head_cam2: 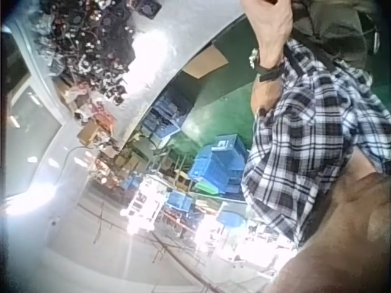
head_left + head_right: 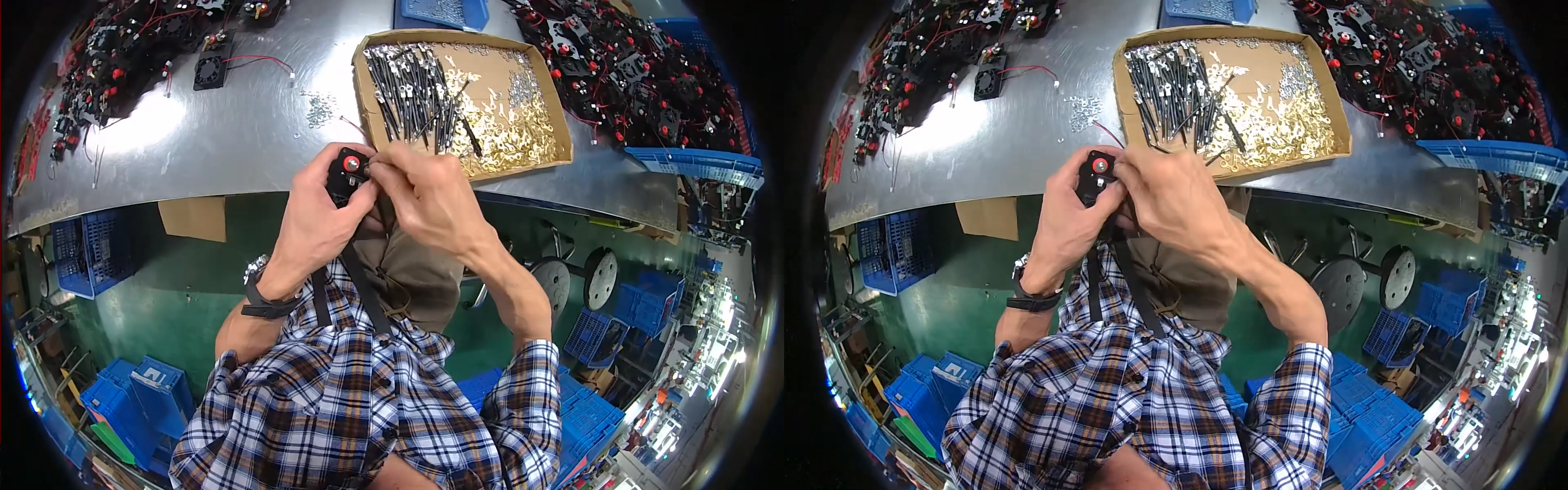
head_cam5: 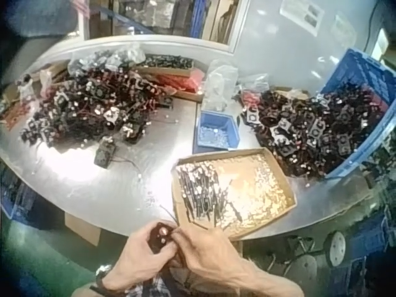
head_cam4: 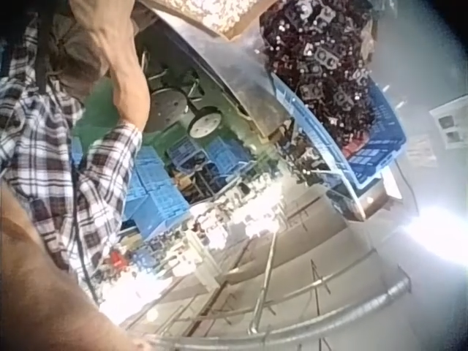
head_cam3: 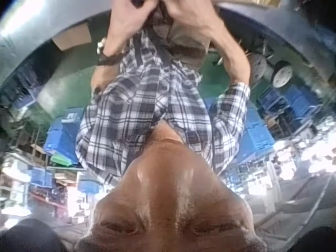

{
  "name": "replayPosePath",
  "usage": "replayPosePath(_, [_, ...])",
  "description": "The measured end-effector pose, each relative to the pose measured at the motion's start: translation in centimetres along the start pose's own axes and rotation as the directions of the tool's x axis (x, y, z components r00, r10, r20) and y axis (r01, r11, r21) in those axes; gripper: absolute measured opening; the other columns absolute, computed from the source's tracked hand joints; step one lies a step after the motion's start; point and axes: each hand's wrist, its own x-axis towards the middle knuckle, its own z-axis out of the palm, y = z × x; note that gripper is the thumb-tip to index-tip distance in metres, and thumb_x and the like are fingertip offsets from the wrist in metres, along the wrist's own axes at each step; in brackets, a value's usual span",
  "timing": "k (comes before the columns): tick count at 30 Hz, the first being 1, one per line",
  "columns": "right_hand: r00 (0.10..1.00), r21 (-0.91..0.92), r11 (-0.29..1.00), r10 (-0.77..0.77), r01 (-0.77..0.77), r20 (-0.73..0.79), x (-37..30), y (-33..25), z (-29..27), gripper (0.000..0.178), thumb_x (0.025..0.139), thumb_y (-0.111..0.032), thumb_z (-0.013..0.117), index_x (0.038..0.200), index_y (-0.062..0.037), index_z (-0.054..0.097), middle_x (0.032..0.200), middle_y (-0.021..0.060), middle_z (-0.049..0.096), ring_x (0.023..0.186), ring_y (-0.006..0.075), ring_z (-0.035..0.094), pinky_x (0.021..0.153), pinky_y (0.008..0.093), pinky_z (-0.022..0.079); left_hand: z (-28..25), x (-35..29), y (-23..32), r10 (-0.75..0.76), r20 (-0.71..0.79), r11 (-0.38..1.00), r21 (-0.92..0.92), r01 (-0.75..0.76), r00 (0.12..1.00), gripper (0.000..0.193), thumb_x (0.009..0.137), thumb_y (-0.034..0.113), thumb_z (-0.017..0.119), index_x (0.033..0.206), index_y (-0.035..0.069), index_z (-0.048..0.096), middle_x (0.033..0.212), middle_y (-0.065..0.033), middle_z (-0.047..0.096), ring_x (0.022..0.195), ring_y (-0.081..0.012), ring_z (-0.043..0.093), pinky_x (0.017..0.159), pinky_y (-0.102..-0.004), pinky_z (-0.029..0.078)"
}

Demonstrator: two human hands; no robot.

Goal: Manually plugging wires into electronic housings and organizing them on a tray.

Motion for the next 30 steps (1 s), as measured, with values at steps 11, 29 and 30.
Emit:
replayPosePath(11, [0.971, -0.205, 0.951, -0.24, 0.231, -0.021, -0.9, 1.2, -0.5, 0.014, 0.088, -0.001, 0.067, 0.102, 0.001, 0.065, 0.077, 0.0153, 0.067, 0.063, 0.0278, 0.069, 0.055, 0.0382, 0.052, 0.4, 0.4, -0.3, -0.065, 0.019, 0.996, -0.055, 0.066, 0.998, 0.027, 0.093, 0.005, 0.065, 0.119, 0.0, 0.061, 0.097, -0.0035, 0.067, 0.085, -0.0093, 0.064, 0.075, -0.0257, 0.055])
replayPosePath(29, [0.896, -0.491, 0.75, -0.395, 0.442, 0.203, -0.5, 2.7, -1.8, 0.024, 0.083, -0.021, 0.075, 0.082, -0.0056, 0.057, 0.07, 0.0057, 0.059, 0.055, 0.0208, 0.061, 0.048, 0.0345, 0.047, 0.8, 0.5, -1.1, 0.077, 0.092, 0.97, 0.222, -0.096, 0.993, 0.032, 0.086, 0.007, 0.07, 0.115, -0.003, 0.061, 0.093, -0.0075, 0.068, 0.085, -0.011, 0.063, 0.08, -0.0292, 0.054])
replayPosePath(30, [0.908, -0.496, 0.764, -0.387, 0.412, 0.159, -0.6, 2.8, -1.6, 0.026, 0.084, -0.025, 0.075, 0.082, -0.0058, 0.058, 0.07, 0.0057, 0.06, 0.055, 0.0202, 0.061, 0.048, 0.0333, 0.046, 0.8, 0.4, -1.2, 0.038, 0.079, 0.989, 0.14, -0.049, 0.996, 0.032, 0.086, 0.005, 0.069, 0.115, -0.003, 0.061, 0.093, -0.0069, 0.068, 0.085, -0.011, 0.064, 0.08, -0.0291, 0.054])
